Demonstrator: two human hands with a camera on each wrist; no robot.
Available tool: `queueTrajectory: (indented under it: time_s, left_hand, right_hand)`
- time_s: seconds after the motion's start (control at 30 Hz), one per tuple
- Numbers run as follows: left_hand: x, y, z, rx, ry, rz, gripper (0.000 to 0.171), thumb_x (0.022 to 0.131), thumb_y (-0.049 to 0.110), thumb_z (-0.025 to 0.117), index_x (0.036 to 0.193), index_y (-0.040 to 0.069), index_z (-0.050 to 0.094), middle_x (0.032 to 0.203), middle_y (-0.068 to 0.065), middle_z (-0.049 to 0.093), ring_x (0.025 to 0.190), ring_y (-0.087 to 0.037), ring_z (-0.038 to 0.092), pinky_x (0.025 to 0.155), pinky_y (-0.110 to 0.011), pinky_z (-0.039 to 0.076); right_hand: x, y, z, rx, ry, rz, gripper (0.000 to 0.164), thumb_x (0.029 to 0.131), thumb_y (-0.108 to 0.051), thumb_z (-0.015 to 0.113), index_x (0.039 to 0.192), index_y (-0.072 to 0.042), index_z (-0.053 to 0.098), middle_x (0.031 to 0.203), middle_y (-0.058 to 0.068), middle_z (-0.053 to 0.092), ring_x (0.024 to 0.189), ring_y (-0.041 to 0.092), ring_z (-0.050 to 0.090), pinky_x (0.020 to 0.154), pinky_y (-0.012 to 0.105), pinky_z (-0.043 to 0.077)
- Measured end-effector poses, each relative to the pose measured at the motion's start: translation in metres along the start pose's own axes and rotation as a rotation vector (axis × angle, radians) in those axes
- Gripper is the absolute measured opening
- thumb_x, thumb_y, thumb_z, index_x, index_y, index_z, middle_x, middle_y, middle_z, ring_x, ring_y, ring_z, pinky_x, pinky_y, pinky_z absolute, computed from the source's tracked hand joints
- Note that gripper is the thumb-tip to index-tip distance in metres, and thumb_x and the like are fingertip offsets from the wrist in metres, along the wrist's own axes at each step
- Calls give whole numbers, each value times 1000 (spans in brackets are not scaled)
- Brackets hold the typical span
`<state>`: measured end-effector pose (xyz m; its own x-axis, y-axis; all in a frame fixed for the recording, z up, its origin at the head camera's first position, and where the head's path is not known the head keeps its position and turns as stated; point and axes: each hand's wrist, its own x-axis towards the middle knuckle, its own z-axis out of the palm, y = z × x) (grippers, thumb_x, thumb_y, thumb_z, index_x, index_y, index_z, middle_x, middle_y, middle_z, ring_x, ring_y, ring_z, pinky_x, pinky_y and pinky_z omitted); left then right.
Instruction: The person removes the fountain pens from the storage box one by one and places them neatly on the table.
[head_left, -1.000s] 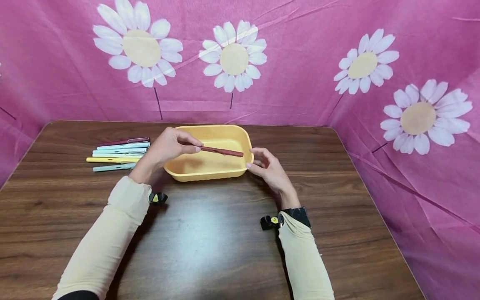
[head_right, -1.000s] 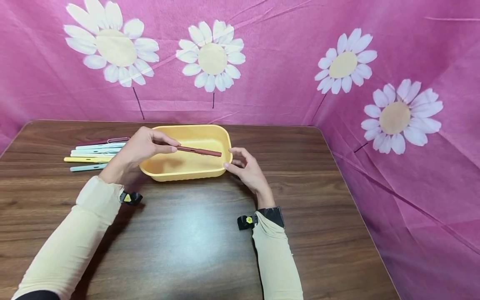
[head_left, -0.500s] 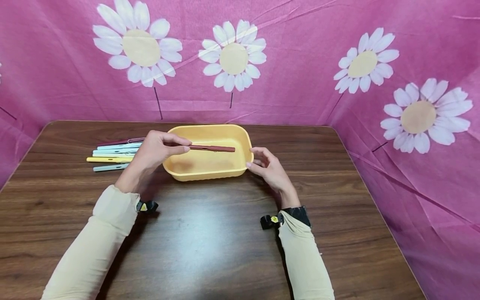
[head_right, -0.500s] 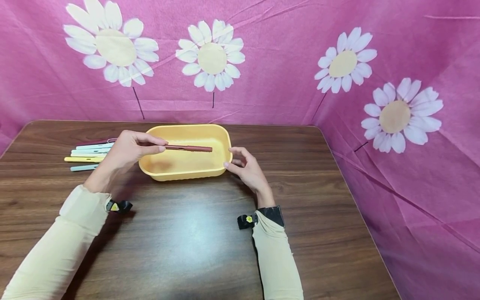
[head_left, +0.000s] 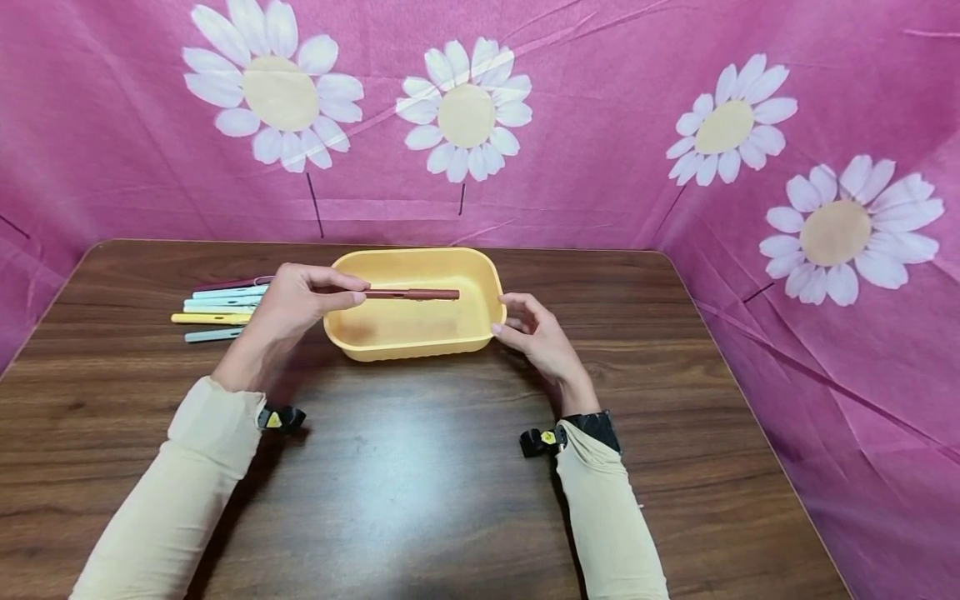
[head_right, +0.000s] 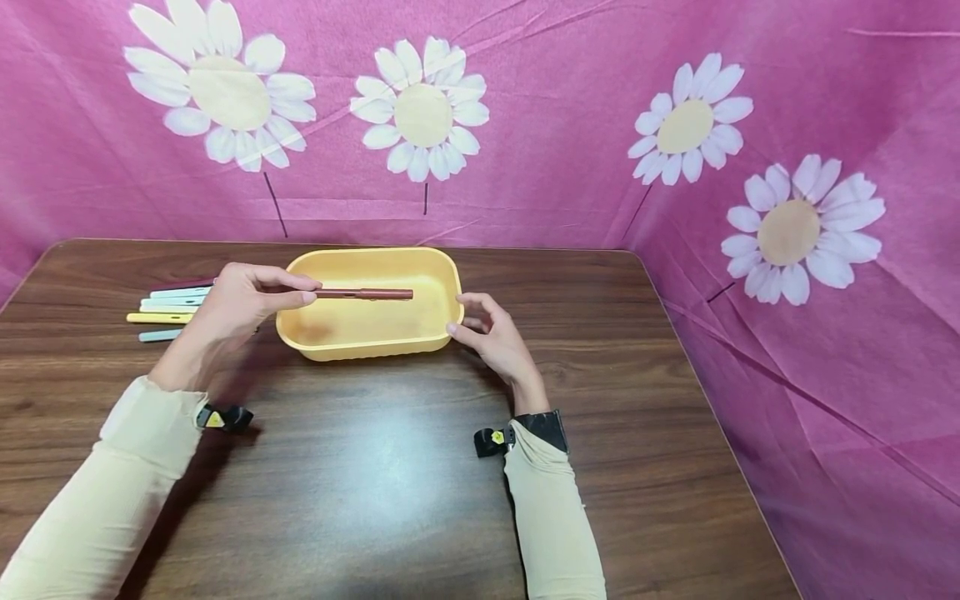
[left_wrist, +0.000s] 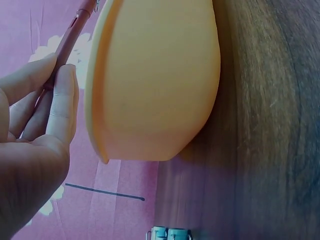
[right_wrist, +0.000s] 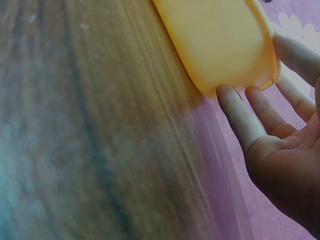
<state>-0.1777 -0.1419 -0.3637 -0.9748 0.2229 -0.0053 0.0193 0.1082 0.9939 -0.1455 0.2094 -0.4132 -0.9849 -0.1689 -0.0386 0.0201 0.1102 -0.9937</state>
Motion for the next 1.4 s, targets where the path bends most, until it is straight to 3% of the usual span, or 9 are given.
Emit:
queueTrajectory:
  time_s: [0.13, 0.43, 0.63, 0.9, 1.17, 1.4]
  left_hand:
    - [-3, 0, -4, -3, 23, -2, 15, 85, 2, 82, 100, 3, 81, 94, 5, 77, 95, -9, 70, 78, -20, 54]
    - [-9, -1, -14, -114, 21, 13, 15, 83, -1, 82, 98, 2, 81, 93, 1, 78, 94, -8, 71, 76, -17, 53]
    - [-14, -2, -20, -96, 39, 27, 18, 82, 1, 85, 99, 2, 81, 89, 2, 78, 92, -8, 68, 73, -16, 51]
    - [-18, -5, -28, -84, 62, 27, 18, 84, 3, 83, 102, 1, 80, 92, 4, 78, 97, -7, 67, 78, -16, 49]
    - [-24, -9, -36, -200, 49, 57, 18, 83, -6, 80, 101, -2, 79, 92, 0, 78, 94, -9, 67, 74, -16, 52]
    - [-29, -8, -44, -120, 104, 10, 19, 84, 1, 82, 103, -1, 79, 92, 3, 78, 106, -11, 62, 82, -17, 50]
  right_hand:
    - [0, 0, 0, -3, -2, -1, 48, 93, 6, 68, 137, 4, 50, 140, 21, 50, 111, 28, 62, 87, 27, 55]
    - [1, 1, 0, 6, 2, -1, 48, 92, 7, 68, 137, 5, 50, 140, 21, 50, 110, 28, 62, 87, 26, 55]
    - [1, 1, 0, 13, 3, 1, 48, 92, 7, 68, 137, 5, 50, 140, 20, 50, 110, 27, 62, 87, 27, 55]
    - [0, 1, 0, 6, 3, 8, 48, 92, 6, 68, 137, 4, 50, 141, 20, 50, 112, 28, 62, 87, 27, 55]
    - [0, 0, 0, -2, 3, 10, 48, 92, 5, 69, 137, 3, 51, 141, 19, 50, 112, 28, 62, 87, 27, 55]
    - [0, 0, 0, -3, 1, 7, 48, 92, 4, 69, 137, 3, 51, 141, 19, 50, 113, 29, 62, 87, 27, 55]
